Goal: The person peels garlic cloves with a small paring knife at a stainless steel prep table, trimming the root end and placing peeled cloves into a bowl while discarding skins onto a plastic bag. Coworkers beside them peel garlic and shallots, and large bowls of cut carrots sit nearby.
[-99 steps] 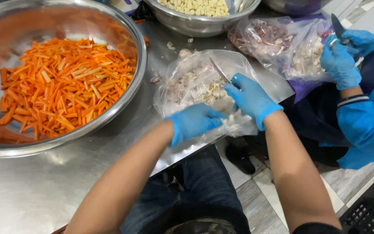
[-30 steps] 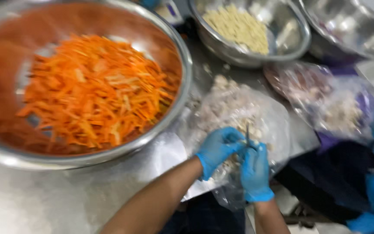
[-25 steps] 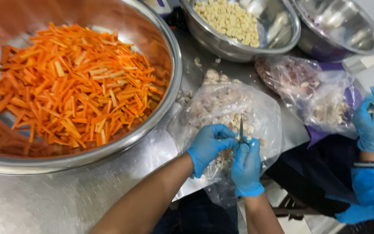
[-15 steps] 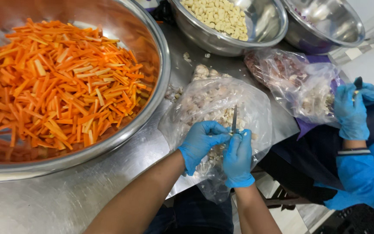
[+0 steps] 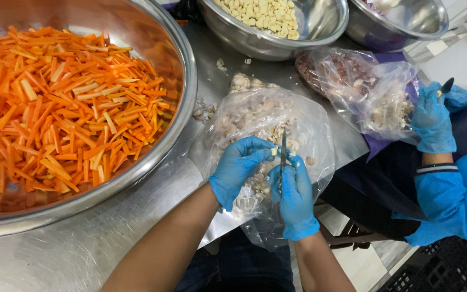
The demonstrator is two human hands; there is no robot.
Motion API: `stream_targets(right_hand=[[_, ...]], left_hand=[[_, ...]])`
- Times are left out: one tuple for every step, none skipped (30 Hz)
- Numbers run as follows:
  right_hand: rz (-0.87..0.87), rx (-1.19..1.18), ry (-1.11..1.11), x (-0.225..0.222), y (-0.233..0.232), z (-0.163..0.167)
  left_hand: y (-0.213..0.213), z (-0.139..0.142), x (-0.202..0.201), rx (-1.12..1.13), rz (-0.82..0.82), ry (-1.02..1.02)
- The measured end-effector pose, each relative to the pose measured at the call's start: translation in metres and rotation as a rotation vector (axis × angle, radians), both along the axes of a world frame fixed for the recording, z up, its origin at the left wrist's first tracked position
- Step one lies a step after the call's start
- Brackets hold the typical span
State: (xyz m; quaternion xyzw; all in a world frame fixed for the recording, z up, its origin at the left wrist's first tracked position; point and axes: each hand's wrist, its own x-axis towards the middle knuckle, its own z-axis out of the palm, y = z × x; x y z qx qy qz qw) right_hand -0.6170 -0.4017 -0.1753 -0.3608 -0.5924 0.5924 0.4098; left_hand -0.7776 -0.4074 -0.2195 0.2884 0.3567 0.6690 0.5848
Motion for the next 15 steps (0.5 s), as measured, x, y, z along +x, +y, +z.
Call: stream_targets(right_hand=[[0.02, 0.001, 0.003, 0.001, -0.001, 0.0], [0.024, 0.0, -0.01, 0.002, -0.002, 0.001], [0.027, -0.001, -0.022, 0.004, -0.003, 0.001], [0.03, -0.001, -0.034, 0.005, -0.004, 0.0], [0.039, -0.006, -0.02, 0.005, -0.005, 0.0], [0.047, -0.012, -0.005, 0.006, -0.006, 0.0], [0.054, -0.017, 0.01, 0.007, -0.006, -0.001], [0.064, -0.02, 0.013, 0.007, -0.007, -0.002], [0.075, -0.024, 0.016, 0.007, -0.007, -0.003], [0.087, -0.026, 0.019, 0.008, -0.006, -0.004], [0.09, -0.034, 0.016, 0.009, -0.006, -0.005], [0.095, -0.043, 0.014, 0.01, -0.005, -0.006], [0.1, -0.052, 0.011, 0.011, -0.004, -0.008], [0.097, -0.062, 0.016, 0.012, -0.002, -0.011], [0.095, -0.072, 0.02, 0.013, 0.0, -0.013]], left_hand=[[0.0, 0.0, -0.001, 0.001, -0.014, -0.014], [-0.001, -0.001, -0.003, 0.002, -0.028, -0.027], [-0.001, -0.001, -0.003, 0.002, -0.043, -0.041], [-0.002, -0.001, -0.004, 0.035, -0.064, -0.064], [-0.002, -0.002, -0.004, 0.069, -0.083, -0.088], [-0.003, -0.002, -0.004, 0.104, -0.102, -0.11], [-0.003, -0.002, -0.004, 0.104, -0.094, -0.094], [-0.003, -0.003, -0.004, 0.104, -0.087, -0.079], [-0.002, -0.003, -0.003, 0.104, -0.08, -0.064], [-0.002, -0.004, -0.003, 0.105, -0.083, -0.067], [-0.001, -0.005, -0.003, 0.107, -0.086, -0.07], [-0.001, -0.006, -0.003, 0.108, -0.086, -0.074], [0.0, -0.007, -0.003, 0.091, -0.086, -0.09], [0.0, -0.008, -0.002, 0.074, -0.086, -0.106], [0.001, -0.01, -0.002, 0.057, -0.085, -0.124]])
